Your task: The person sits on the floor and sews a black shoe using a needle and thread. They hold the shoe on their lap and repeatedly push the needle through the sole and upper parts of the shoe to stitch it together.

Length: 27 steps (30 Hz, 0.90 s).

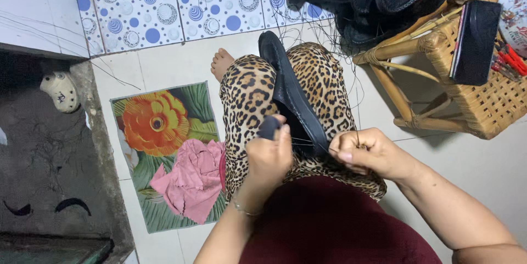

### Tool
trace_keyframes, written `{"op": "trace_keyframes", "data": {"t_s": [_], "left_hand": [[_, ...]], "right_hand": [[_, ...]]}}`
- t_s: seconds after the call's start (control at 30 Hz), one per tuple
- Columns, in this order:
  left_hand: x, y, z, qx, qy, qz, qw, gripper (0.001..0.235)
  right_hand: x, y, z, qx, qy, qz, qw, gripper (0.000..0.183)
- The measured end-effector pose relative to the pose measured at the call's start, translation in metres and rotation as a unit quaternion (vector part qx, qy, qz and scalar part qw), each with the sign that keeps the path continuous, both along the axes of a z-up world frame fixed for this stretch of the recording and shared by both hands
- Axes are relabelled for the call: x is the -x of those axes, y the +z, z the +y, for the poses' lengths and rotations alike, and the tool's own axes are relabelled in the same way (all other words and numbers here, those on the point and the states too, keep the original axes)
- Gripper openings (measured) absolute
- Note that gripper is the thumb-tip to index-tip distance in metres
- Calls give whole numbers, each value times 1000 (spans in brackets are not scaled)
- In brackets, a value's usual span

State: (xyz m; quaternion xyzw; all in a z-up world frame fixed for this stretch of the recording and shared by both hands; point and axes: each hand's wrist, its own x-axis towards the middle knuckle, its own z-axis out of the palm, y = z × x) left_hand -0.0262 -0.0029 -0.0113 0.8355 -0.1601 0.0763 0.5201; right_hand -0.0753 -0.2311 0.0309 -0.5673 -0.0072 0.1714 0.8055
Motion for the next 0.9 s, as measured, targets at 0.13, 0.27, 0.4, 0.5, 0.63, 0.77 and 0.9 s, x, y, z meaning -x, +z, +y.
{"op": "trace_keyframes", "data": {"t_s": [0.13, 0.27, 0.4, 0.5, 0.63, 0.77, 0.9], "left_hand": [[-20, 22, 21, 193, -4, 184, 964, 30], [-7, 58, 19, 321, -99, 374, 865, 43], [-2, 67, 22, 292, -110, 387, 868, 35], [-13, 50, 37, -71, -57, -71, 993, 26], [-25, -2, 92, -226, 17, -153, 962, 15], [-37, -45, 141, -389, 121, -85, 909, 13], [-35, -31, 123, -381, 116, -25, 917, 30]], "right_hand": [[-14, 23, -1, 81, 64, -80, 991, 21], [-16, 25, 33, 277, 8, -195, 941, 22], [-20, 29, 51, 454, -49, -360, 814, 8], [-15, -15, 24, 568, -163, -350, 727, 29], [6, -44, -83, 612, -249, -265, 702, 11], [28, -76, -201, 607, -403, -163, 665, 15], [71, -264, -494, 301, -451, 39, 839, 84]]}}
